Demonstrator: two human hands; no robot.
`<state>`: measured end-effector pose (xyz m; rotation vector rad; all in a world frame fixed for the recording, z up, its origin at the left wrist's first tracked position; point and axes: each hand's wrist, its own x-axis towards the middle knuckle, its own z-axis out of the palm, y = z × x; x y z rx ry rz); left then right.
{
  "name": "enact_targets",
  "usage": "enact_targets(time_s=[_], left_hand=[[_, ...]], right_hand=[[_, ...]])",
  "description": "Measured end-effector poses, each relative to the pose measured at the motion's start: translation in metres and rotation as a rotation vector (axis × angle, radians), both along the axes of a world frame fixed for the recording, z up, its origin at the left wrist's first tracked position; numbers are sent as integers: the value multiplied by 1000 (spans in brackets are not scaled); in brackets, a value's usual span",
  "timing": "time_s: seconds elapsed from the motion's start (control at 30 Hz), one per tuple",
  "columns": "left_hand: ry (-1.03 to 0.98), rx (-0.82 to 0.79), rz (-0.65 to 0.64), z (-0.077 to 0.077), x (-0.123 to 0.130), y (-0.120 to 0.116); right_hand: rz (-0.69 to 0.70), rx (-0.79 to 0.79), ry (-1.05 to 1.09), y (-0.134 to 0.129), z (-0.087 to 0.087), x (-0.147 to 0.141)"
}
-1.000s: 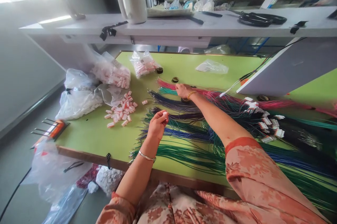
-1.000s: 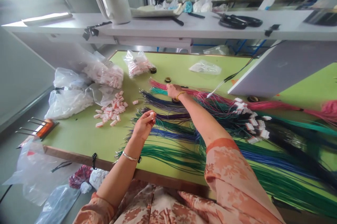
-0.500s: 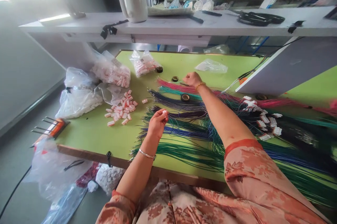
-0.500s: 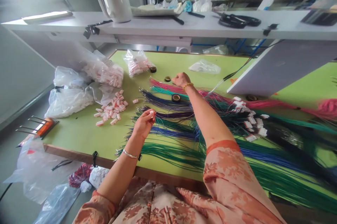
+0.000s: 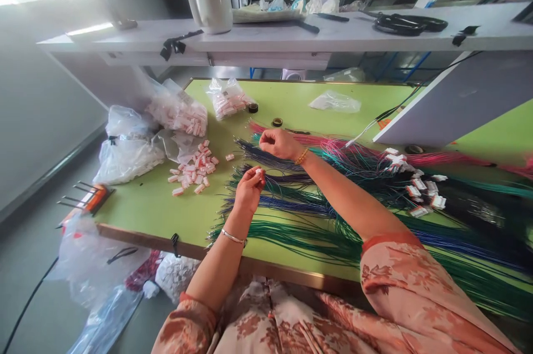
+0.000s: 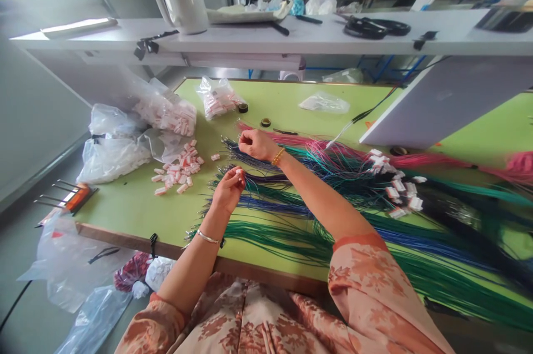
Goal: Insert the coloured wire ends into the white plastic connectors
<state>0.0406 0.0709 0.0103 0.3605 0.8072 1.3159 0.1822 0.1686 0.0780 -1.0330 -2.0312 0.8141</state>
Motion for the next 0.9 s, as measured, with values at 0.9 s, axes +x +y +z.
enact_targets(time_s=[0.9], left_hand=[[43, 57, -3, 2, 10, -6]], right_hand=[[-126, -75, 77, -66, -50, 12]])
